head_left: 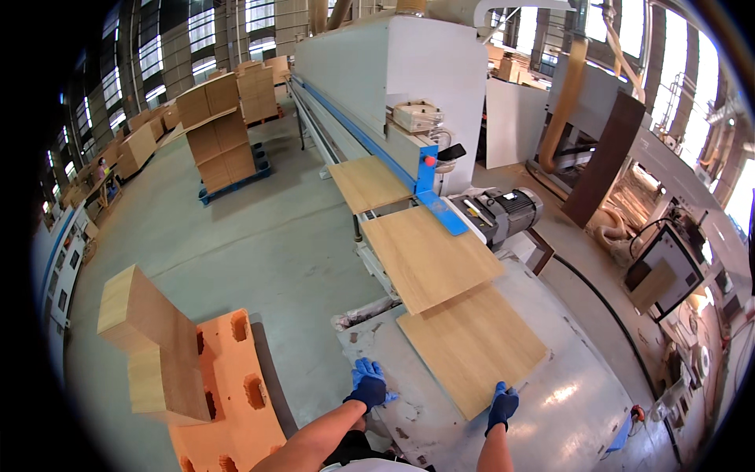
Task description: The person takes wood panels from a stack, feeds them one by one into an edge-banding machine, and then collects the processed panels and stacks them on a pallet.
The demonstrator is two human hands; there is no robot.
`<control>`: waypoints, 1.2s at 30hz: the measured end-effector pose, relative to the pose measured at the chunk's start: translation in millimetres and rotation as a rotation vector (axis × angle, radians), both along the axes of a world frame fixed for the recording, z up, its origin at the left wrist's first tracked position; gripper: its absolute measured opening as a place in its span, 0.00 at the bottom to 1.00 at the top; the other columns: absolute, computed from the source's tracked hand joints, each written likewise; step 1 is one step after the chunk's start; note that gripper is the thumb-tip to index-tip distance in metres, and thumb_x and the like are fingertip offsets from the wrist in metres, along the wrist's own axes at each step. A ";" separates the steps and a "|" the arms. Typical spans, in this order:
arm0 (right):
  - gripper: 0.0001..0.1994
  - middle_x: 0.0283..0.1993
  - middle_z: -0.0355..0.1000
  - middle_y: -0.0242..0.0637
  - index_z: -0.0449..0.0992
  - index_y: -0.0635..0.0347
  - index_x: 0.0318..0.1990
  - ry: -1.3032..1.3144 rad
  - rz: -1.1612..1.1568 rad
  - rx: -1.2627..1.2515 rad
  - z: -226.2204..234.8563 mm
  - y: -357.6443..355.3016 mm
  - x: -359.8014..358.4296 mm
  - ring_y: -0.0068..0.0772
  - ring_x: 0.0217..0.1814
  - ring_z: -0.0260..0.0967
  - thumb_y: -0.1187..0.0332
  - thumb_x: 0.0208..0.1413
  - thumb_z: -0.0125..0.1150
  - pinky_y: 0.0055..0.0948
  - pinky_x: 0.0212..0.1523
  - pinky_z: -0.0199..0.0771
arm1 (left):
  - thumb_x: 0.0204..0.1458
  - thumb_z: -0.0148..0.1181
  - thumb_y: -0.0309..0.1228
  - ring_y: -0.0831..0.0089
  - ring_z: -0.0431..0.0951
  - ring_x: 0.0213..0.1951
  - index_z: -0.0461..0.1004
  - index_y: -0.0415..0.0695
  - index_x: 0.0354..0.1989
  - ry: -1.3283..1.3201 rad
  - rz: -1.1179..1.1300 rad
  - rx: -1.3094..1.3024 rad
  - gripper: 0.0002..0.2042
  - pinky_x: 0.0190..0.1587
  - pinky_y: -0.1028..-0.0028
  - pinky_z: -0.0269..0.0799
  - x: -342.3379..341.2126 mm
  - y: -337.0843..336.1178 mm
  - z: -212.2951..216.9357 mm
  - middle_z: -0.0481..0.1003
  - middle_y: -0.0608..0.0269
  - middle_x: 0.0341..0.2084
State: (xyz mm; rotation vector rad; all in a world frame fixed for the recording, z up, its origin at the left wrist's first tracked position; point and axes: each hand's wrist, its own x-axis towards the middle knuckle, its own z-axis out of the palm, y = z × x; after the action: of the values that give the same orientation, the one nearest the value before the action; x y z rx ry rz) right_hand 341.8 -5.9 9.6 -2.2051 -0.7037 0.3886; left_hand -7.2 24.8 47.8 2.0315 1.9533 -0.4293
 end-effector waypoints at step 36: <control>0.20 0.35 0.75 0.37 0.74 0.67 0.43 1.006 -0.085 0.369 -10.5 -1.8 34.9 0.30 0.33 0.72 0.56 0.56 0.60 0.30 0.33 0.73 | 0.48 0.59 0.49 0.62 0.78 0.35 0.76 0.40 0.39 -1.039 0.379 0.046 0.23 0.37 0.65 0.72 -74.5 70.2 -33.5 0.78 0.57 0.32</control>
State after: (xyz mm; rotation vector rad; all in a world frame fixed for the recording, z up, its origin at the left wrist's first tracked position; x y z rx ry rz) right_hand 376.8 -7.7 -0.9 -1.4102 -0.1007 1.1070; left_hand -81.7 95.0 14.4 1.3587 1.5578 0.6422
